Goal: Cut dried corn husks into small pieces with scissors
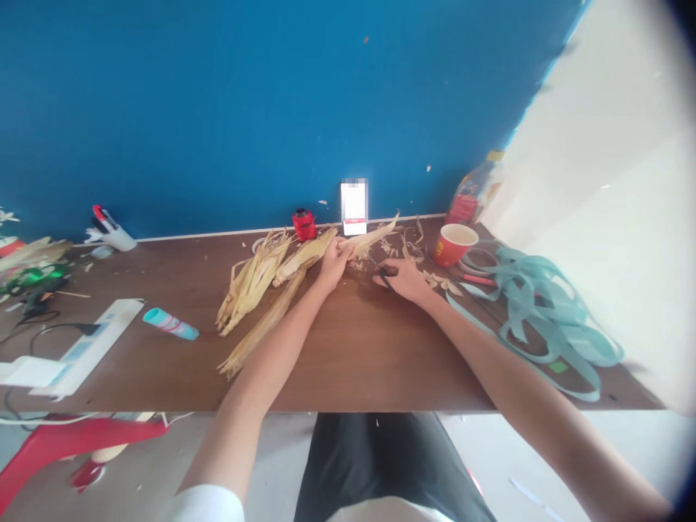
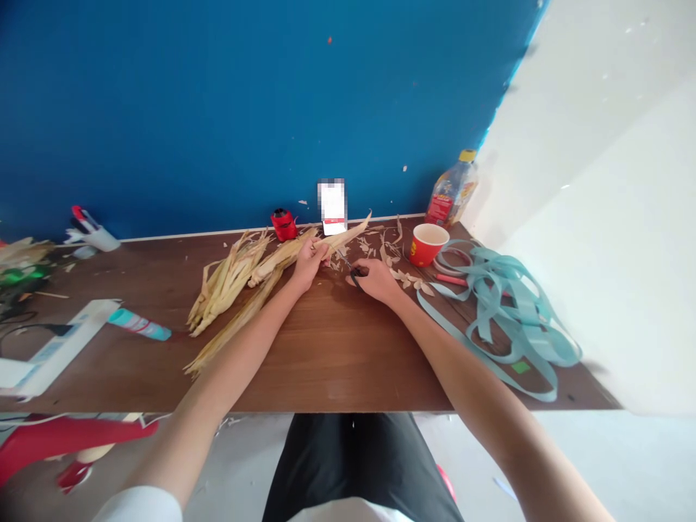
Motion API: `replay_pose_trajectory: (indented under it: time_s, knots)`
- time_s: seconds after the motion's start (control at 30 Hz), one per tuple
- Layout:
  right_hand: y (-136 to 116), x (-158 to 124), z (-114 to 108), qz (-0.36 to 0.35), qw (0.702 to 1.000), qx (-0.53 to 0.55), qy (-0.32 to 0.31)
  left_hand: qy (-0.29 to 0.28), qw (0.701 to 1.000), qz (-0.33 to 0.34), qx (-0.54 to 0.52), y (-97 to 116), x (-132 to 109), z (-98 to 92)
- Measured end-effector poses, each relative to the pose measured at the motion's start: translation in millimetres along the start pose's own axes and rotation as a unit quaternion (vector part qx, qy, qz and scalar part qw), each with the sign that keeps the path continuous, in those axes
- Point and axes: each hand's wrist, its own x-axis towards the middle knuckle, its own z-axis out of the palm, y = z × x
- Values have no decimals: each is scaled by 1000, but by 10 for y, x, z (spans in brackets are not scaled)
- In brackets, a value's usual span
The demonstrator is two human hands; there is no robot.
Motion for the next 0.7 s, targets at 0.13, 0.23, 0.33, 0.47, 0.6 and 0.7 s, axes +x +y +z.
replay_pose_trajectory:
  time_s: [0.13, 0.23, 0.33, 0.47, 0.6, 0.7]
  knots:
    - [-13, -2, 8, -6, 1000, 1, 6, -34, 999, 13, 16, 1, -22, 21]
    - [-9, 0, 17, -8, 1000, -1, 13, -49, 998, 15, 29, -4, -23, 24]
    - [12, 6, 34, -9, 1000, 5, 18, -58, 998, 9, 32, 2, -25, 28]
    - [68, 23, 65, -17, 1000, 8, 24, -61, 998, -2, 27, 18, -30, 33]
    - [125, 43, 87, -29, 999, 13, 25, -60, 998, -1, 31, 17, -30, 31]
    - [155, 61, 98, -29, 999, 25, 15, -54, 998, 4, 38, 9, -24, 26]
